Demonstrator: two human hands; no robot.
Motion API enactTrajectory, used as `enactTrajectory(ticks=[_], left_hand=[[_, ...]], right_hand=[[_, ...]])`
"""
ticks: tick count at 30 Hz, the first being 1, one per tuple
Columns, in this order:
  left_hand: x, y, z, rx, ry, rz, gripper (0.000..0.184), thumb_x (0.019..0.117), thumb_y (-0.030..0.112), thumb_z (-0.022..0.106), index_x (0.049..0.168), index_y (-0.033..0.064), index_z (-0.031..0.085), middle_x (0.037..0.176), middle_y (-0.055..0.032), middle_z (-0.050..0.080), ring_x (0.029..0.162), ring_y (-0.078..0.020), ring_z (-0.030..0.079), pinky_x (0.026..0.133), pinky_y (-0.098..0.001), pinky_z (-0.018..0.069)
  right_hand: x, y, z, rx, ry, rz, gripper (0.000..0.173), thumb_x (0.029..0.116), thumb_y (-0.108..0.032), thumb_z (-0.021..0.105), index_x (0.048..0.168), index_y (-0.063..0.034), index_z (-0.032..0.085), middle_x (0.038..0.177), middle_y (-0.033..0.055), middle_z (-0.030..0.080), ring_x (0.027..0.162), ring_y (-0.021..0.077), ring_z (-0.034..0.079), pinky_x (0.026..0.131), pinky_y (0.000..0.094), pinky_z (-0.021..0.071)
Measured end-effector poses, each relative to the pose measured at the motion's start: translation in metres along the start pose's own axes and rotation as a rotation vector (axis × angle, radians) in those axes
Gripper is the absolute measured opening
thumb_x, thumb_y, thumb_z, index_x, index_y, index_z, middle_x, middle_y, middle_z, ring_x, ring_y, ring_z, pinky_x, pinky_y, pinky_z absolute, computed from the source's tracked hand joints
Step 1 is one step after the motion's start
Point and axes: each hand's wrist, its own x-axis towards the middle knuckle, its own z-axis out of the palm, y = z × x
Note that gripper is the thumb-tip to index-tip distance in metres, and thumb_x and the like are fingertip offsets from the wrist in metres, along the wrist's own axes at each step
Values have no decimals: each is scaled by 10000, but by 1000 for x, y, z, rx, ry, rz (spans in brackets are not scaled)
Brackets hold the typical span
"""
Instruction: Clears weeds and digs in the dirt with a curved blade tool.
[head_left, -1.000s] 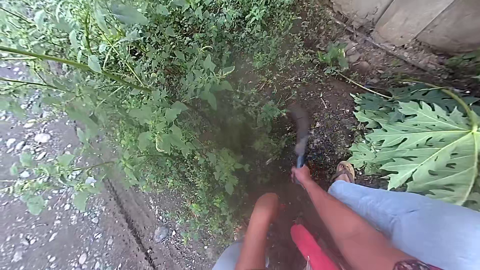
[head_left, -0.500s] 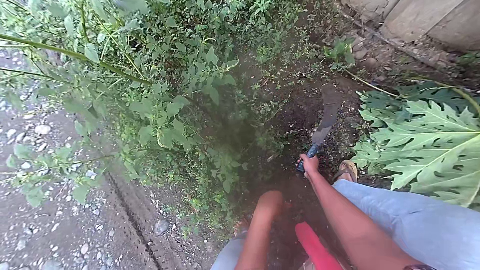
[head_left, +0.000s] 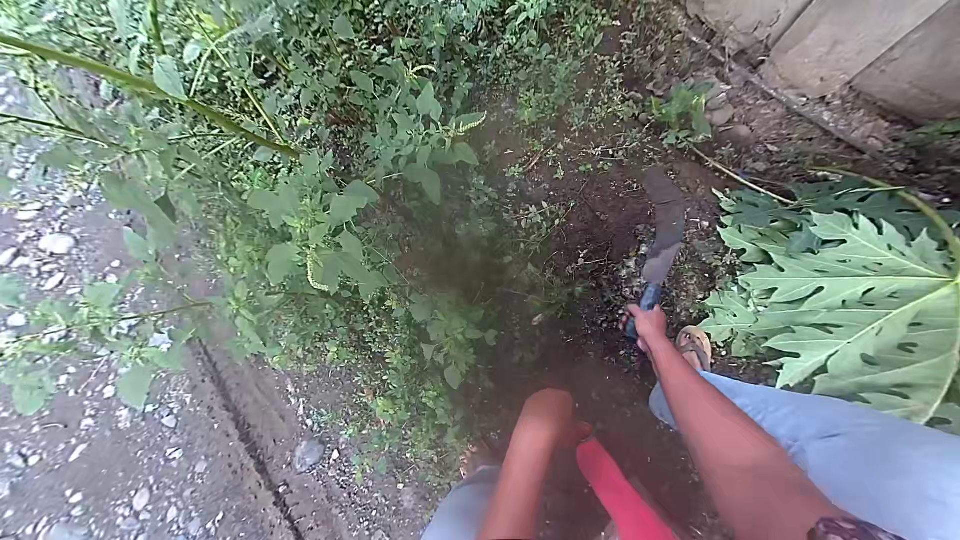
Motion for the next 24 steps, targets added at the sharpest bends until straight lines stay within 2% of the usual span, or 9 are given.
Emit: enactTrajectory(ticks=[3,5,7,10,12,15,20,22,24], left_hand=[[1,3,-2,12,-5,8,563,1023,470,610,1334,1,622,1329,-251,639,1297,-411,585,1089,-618,439],[2,3,-5,15,-5,2,555,1024,472,604,1332,10,627,1334,-241,640,1302,-401,584,1094,-613,439],[2,3,-8,16,-7,-6,544,1029,459,602,1332,8,625,1340,-238,637,1303,-398,584,1094,-610,438],[3,3,-9,5,-18,-9,544,1032,450,600,1346,5,614,1343,-239,635,1306,-395,583,1096,-605,438],[3,2,-8,11,-24,-10,550,1036,459,590,1348,7,614,1343,-237,638,1304,-395,585,1096,-604,441],[3,0,-2,20,-27,-3,530,1039,449,584,1316,0,630,1323,-240,644,1288,-400,593,1084,-606,447],[1,0,0,22,-40,-13,524,1040,439,583,1309,-8,632,1322,-248,643,1291,-406,590,1083,-613,443],[1,-1,-1,13,-37,-10,528,1036,435,592,1318,-9,629,1333,-253,638,1299,-414,583,1088,-623,439],[2,-1,-2,10,-29,-7,528,1034,431,600,1330,-6,621,1334,-251,638,1299,-411,584,1095,-614,436]], right_hand=[[8,-23,60,292,29,91,276,1016,-88,602,1252,5,490,853,111,576,637,190,614,604,368,588],[13,0,78,51,-76,155,364,985,-96,639,1295,48,514,918,166,630,711,231,639,671,402,579],[8,29,74,-309,-272,206,440,983,-121,651,1368,21,490,973,142,629,748,214,639,696,394,571],[9,46,37,-698,-402,114,597,951,-89,689,1484,-21,429,1075,191,648,772,247,676,718,414,587],[17,43,12,-780,-399,47,609,942,-99,704,1486,-21,444,1089,208,660,776,262,692,736,433,595],[19,35,4,-477,-244,26,512,981,-94,661,1433,17,448,942,158,643,671,209,654,647,380,583],[9,-13,78,315,42,101,280,987,-64,615,1229,-3,487,848,109,558,634,193,592,590,372,566],[16,-7,96,228,-8,141,335,964,-64,639,1259,6,498,885,144,588,679,220,612,625,395,568],[27,12,87,-223,-216,176,468,984,-106,653,1400,21,479,1008,165,640,771,226,650,711,395,576]])
